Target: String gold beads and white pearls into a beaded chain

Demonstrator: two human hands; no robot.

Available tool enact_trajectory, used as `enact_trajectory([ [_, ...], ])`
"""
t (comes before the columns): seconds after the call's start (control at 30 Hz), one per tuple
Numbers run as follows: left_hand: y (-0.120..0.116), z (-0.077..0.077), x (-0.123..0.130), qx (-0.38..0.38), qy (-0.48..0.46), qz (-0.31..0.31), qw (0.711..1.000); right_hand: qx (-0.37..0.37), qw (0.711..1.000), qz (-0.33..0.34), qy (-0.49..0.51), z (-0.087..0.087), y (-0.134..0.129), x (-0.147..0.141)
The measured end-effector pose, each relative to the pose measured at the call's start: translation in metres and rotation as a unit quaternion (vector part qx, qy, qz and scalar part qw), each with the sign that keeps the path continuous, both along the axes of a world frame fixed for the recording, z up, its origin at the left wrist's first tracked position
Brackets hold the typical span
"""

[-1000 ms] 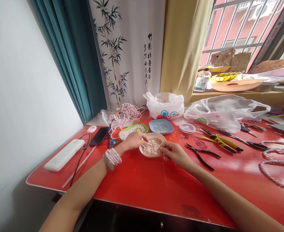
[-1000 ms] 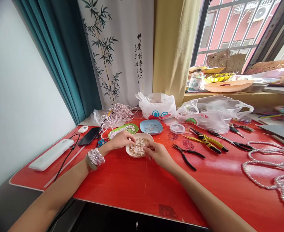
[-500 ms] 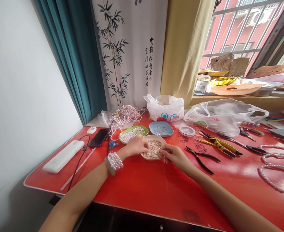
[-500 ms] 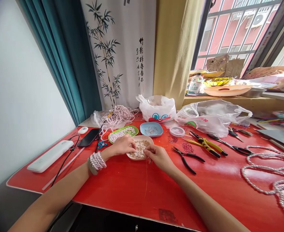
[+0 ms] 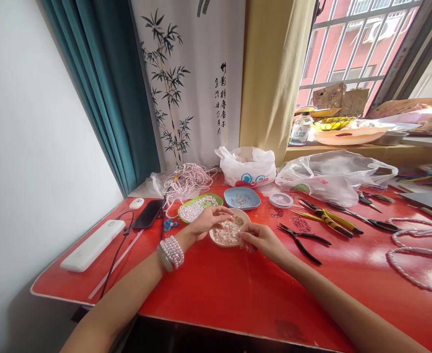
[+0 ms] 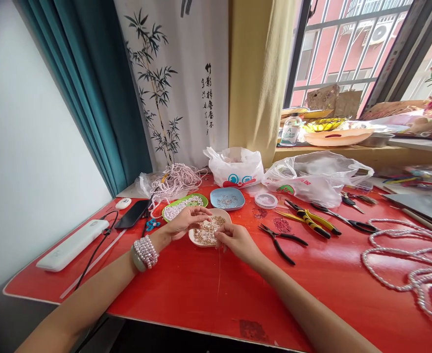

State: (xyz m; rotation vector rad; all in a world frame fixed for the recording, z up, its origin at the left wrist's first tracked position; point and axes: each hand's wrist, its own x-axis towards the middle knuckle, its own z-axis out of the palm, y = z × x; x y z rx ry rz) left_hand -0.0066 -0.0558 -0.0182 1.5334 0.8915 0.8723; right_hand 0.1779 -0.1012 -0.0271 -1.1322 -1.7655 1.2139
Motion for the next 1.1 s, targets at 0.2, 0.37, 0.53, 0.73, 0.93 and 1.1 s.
enact_trajectory([
  [0.2,0.0013,-0.0023,0.0002,-0.065,-0.058,-0.005,0.996,-0.004,1.000,-0.001,0.012,0.0028,-0.0021,-0.0020],
  [0.37,0.0024,-0.0024,-0.0004,-0.083,-0.077,-0.001,0.994,-0.004,1.000,-0.008,0.024,0.0014,-0.0011,-0.0022],
  [0.53,0.0025,-0.0020,-0.0002,-0.087,-0.081,-0.003,0.993,-0.006,0.999,-0.014,0.029,0.0022,-0.0021,-0.0025],
  [0.73,0.0022,-0.0018,-0.0001,-0.081,-0.076,-0.004,0.994,-0.010,0.999,-0.013,0.030,0.0007,-0.0014,-0.0023],
  [0.93,0.0017,-0.0015,0.0006,-0.075,-0.071,-0.008,0.995,-0.012,0.999,-0.013,0.035,0.0015,-0.0020,-0.0032],
  [1.1,0.0018,-0.0018,0.0006,-0.070,-0.066,-0.014,0.995,-0.009,0.999,-0.014,0.038,0.0015,-0.0017,-0.0031],
])
